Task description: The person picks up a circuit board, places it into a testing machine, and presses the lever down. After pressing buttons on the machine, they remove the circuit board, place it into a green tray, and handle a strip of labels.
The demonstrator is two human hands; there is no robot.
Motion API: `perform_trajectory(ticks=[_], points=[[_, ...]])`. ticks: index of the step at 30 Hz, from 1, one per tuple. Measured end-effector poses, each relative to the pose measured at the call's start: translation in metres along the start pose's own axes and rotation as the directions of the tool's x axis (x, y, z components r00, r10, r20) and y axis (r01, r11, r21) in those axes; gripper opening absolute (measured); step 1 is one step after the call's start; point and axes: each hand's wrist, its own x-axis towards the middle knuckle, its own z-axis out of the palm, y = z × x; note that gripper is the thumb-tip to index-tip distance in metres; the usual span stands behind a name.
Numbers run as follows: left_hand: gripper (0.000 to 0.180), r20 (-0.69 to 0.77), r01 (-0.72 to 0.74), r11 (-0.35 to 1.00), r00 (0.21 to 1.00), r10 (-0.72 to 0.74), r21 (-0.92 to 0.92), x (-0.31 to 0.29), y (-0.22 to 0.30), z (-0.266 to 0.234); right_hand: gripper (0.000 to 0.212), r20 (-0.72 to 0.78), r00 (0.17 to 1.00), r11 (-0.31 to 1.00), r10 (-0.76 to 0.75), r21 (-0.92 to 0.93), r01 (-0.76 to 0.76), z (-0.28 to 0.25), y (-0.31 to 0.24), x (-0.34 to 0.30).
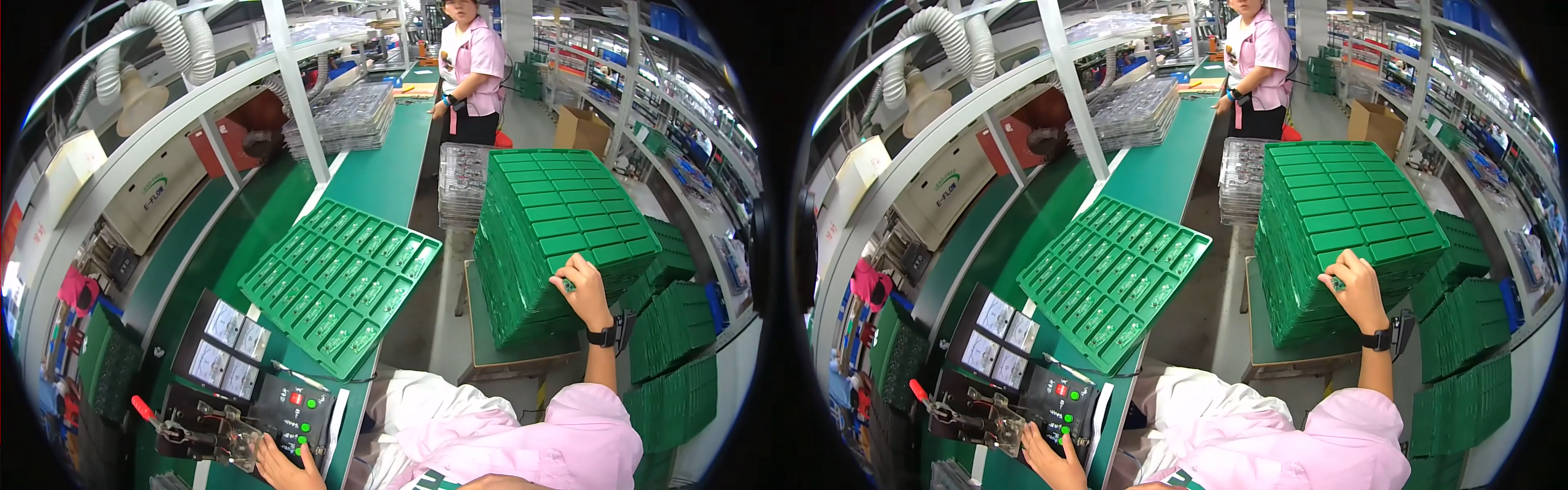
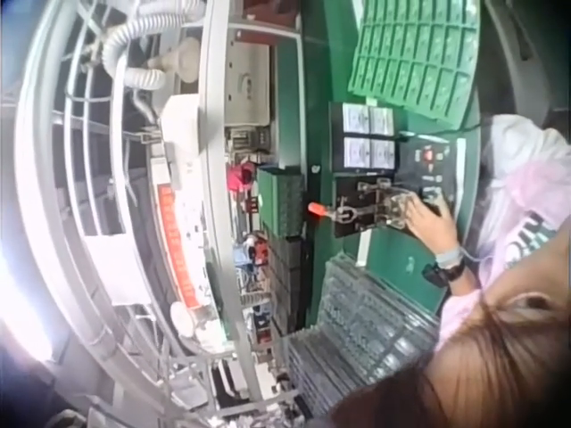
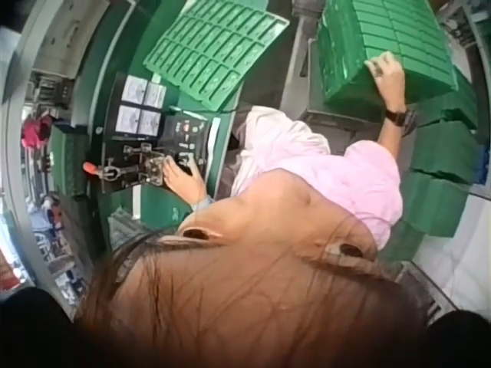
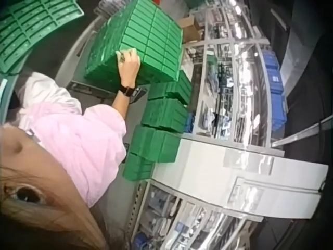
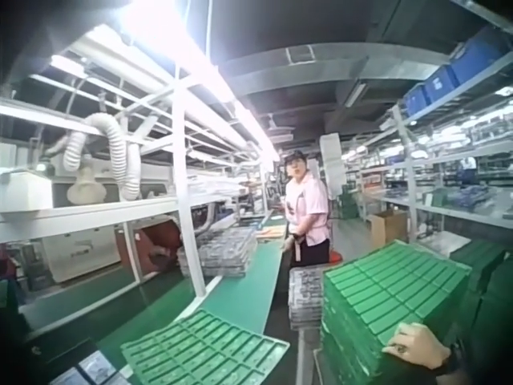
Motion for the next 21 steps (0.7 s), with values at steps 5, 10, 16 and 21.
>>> perform_trajectory(ticks=[5, 10, 16, 21], points=[[0.062, 0.021, 0.012, 1.000, 1.000, -0.012, -0.006, -0.001, 0.000, -0.002, 0.020, -0.001, 0.999, 0.988, 0.037, 0.151, -0.037, 0.018, 0.012, 0.011], [0.062, 0.024, 0.055, 0.998, 0.998, -0.054, -0.015, 0.001, -0.001, 0.001, 0.020, 0.077, 0.991, 0.973, 0.112, 0.196, -0.125, 0.002, 0.012, 0.019], [0.064, -0.006, 0.045, 0.999, 0.999, -0.045, -0.019, -0.004, -0.005, 0.007, 0.020, 0.111, 0.992, 0.982, 0.062, 0.172, -0.080, 0.002, 0.010, 0.003], [0.064, -0.013, 0.040, 0.999, 0.999, -0.041, -0.024, -0.002, -0.003, 0.008, 0.022, 0.120, 0.992, 0.964, 0.037, 0.256, -0.067, 0.006, 0.024, 0.009]])
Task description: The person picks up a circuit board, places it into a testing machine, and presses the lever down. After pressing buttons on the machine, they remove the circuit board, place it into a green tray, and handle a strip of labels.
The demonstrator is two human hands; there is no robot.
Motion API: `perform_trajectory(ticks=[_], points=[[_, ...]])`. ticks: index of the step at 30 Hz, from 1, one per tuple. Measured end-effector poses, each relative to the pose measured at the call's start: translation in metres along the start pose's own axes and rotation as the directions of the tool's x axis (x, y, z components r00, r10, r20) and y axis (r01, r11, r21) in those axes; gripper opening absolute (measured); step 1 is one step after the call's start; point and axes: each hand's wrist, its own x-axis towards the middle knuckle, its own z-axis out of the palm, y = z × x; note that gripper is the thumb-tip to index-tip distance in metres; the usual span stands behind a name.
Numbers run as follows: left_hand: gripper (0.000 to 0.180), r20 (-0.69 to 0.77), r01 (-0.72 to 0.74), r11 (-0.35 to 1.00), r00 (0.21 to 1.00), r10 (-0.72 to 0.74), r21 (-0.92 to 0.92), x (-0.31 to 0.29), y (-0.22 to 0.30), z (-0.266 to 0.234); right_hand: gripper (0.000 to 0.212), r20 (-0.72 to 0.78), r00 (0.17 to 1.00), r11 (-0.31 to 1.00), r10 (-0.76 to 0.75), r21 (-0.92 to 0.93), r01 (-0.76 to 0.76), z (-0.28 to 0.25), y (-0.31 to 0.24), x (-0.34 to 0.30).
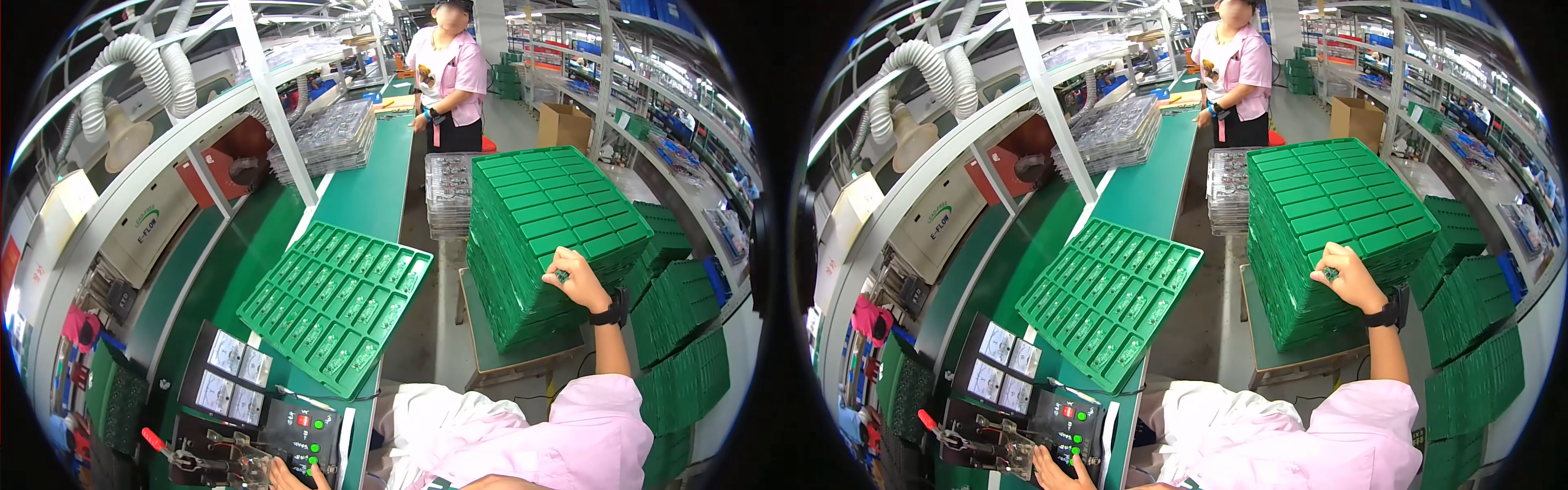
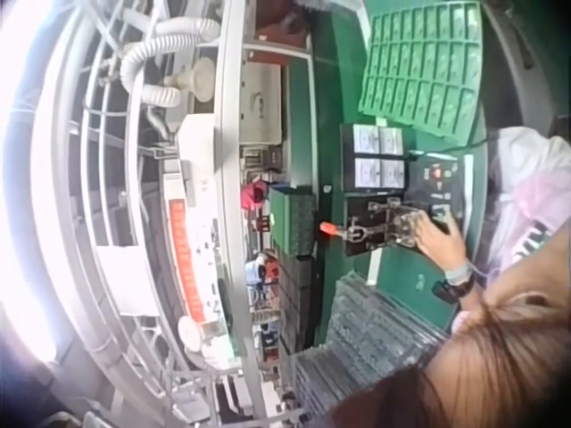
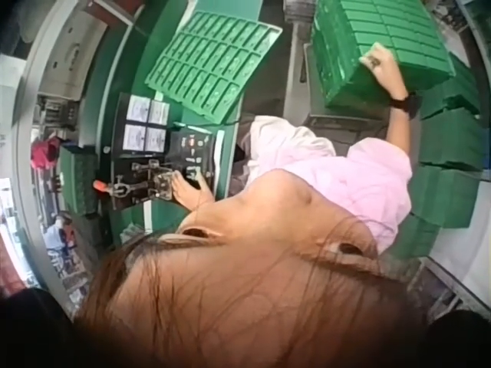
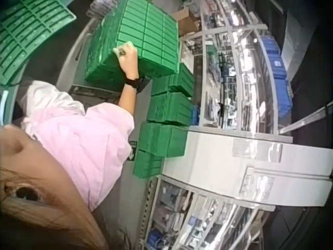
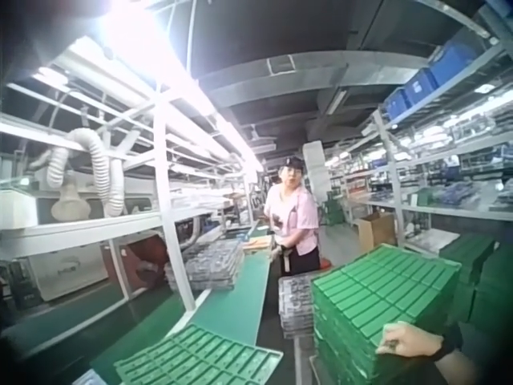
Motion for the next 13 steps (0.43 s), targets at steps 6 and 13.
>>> perform_trajectory(ticks=[6, 13], points=[[0.064, -0.017, -0.018, 1.000, 1.000, 0.018, 0.010, -0.001, -0.005, 0.002, 0.024, 0.069, 0.995, 0.983, 0.077, 0.160, -0.087, -0.010, 0.003, 0.010], [0.067, 0.004, -0.012, 1.000, 1.000, 0.012, 0.010, -0.001, -0.007, 0.005, 0.028, 0.072, 0.995, 0.979, 0.066, 0.190, -0.079, -0.016, 0.010, 0.017]])
